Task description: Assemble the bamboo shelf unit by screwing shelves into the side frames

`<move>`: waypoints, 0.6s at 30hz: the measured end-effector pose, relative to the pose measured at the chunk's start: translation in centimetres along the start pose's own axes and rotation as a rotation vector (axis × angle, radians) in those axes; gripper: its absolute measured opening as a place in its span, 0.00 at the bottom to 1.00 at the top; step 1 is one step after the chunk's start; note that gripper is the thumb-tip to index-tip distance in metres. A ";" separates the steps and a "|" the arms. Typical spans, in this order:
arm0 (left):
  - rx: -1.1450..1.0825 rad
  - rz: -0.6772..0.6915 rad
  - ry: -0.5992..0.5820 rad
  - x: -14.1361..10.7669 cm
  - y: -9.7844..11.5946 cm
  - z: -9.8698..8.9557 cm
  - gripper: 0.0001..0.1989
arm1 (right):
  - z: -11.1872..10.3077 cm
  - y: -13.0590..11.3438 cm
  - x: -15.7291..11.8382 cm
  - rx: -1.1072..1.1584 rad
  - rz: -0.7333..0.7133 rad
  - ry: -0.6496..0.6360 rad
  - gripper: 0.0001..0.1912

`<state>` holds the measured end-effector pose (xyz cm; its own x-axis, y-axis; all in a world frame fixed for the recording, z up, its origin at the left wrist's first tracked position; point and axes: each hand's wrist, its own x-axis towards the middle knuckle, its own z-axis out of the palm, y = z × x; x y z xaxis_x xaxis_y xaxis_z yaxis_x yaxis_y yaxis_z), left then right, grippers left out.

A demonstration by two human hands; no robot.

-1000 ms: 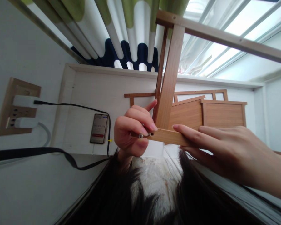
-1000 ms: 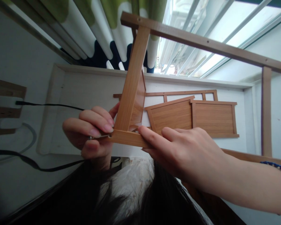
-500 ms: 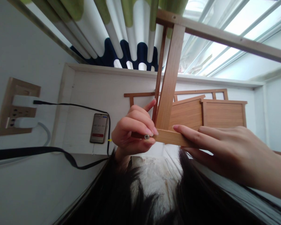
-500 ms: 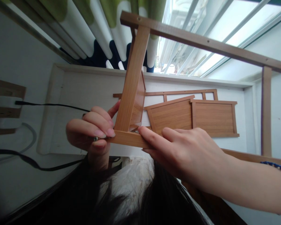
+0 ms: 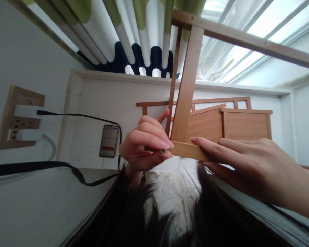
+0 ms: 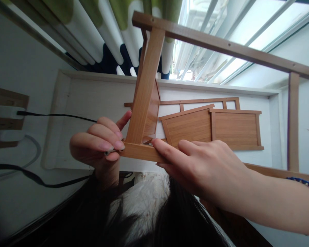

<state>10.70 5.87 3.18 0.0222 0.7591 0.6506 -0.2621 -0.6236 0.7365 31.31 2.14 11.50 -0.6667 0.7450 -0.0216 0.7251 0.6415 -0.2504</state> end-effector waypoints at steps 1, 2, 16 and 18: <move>0.009 0.004 0.001 0.0 0.0 0.0 0.06 | 0.0 0.0 0.0 0.000 0.001 0.001 0.19; 0.017 0.010 0.005 0.0 -0.1 -0.1 0.07 | 0.0 0.0 0.0 0.001 0.002 0.001 0.19; -0.048 -0.009 0.147 -0.5 0.1 1.0 0.08 | 0.0 0.0 0.0 -0.002 -0.001 0.008 0.19; -0.029 -0.011 0.133 -0.4 0.2 0.9 0.07 | 0.0 0.0 0.0 0.001 -0.001 0.005 0.19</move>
<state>11.50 5.27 3.22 -0.1027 0.7853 0.6106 -0.2902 -0.6107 0.7367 31.33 2.12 11.49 -0.6661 0.7457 -0.0161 0.7245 0.6418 -0.2515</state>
